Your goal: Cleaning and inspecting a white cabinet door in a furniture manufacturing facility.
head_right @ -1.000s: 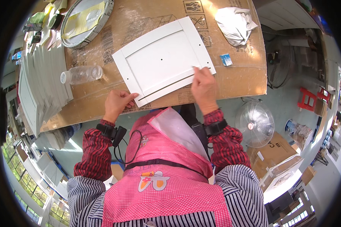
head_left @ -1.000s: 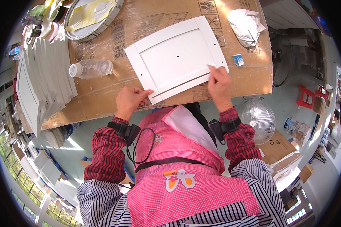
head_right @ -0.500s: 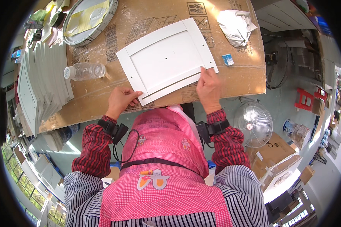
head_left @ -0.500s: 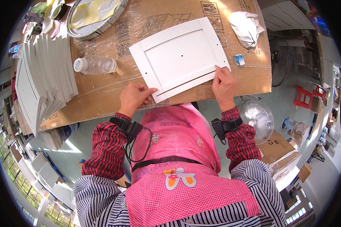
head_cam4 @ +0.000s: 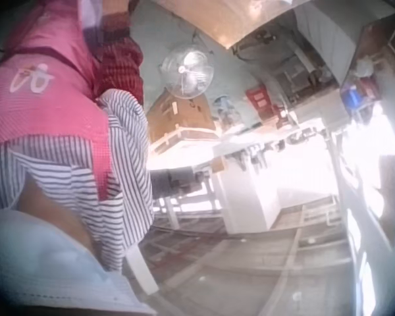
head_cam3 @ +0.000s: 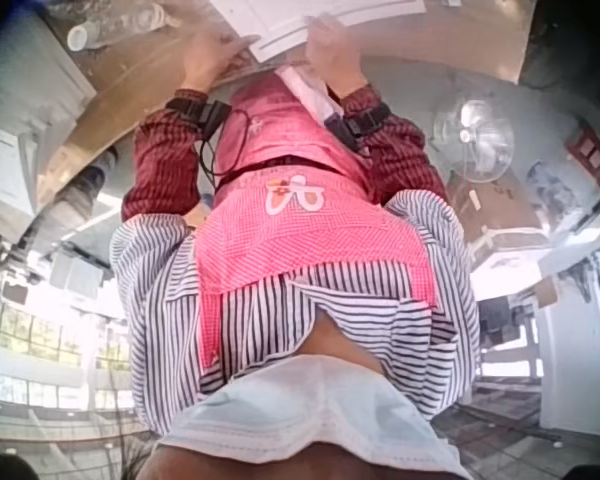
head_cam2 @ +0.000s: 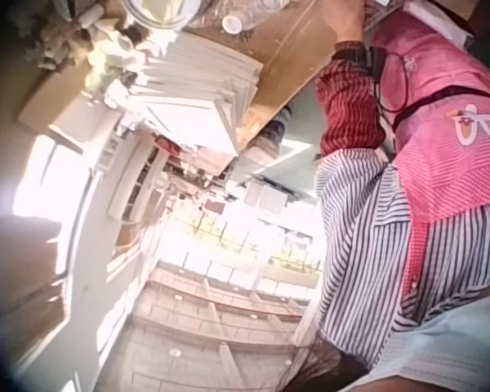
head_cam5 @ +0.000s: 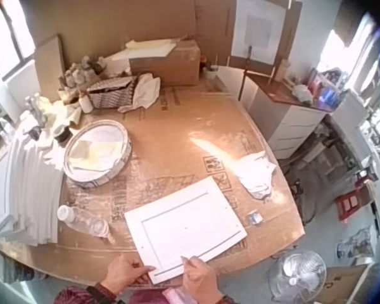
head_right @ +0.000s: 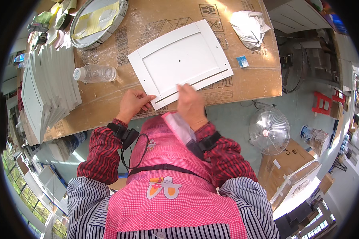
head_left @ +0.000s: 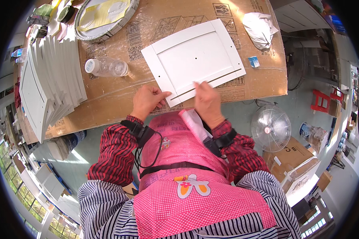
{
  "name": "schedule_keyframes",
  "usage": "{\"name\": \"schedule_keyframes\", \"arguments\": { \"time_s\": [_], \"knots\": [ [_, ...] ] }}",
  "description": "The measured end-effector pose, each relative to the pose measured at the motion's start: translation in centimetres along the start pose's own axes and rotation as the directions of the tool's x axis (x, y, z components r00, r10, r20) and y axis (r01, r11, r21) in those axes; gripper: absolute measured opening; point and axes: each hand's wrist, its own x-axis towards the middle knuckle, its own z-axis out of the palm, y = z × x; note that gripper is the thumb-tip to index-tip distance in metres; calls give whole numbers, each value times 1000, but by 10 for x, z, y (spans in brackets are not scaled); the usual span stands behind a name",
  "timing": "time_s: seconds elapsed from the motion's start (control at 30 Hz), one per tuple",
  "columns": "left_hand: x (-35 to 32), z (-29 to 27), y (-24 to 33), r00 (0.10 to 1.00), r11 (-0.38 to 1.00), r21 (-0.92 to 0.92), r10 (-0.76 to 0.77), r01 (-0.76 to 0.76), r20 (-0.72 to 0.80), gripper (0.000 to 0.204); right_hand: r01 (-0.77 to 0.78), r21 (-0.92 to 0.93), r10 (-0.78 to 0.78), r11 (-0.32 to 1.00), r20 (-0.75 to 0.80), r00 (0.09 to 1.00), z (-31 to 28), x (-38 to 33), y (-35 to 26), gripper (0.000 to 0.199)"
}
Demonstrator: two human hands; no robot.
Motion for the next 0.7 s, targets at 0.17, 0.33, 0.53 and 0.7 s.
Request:
{"name": "schedule_keyframes", "arguments": {
  "time_s": [0.17, 0.33, 0.53, 0.7],
  "knots": [
    [0, 0, -2, 999, 999, 19, -33, 33, -9, 40, -88, -21, 87, 996, -71, 994, -32, 14, 48, 28],
    [3, -1, -1, 999, 999, 12, -33, 33, 1, 39, -130, -131, 117, 983, -105, 988, -53, 23, 74, 29],
    [4, -2, 1, 999, 999, 15, -40, 40, 23, 38, 35, -59, -38, 998, -51, 998, -49, 17, 66, 25],
    [1, -4, 1, 999, 999, 30, -44, 43, 18, 37, -144, -174, 116, 974, -162, 980, -62, 24, 85, 23]
  ]
}}
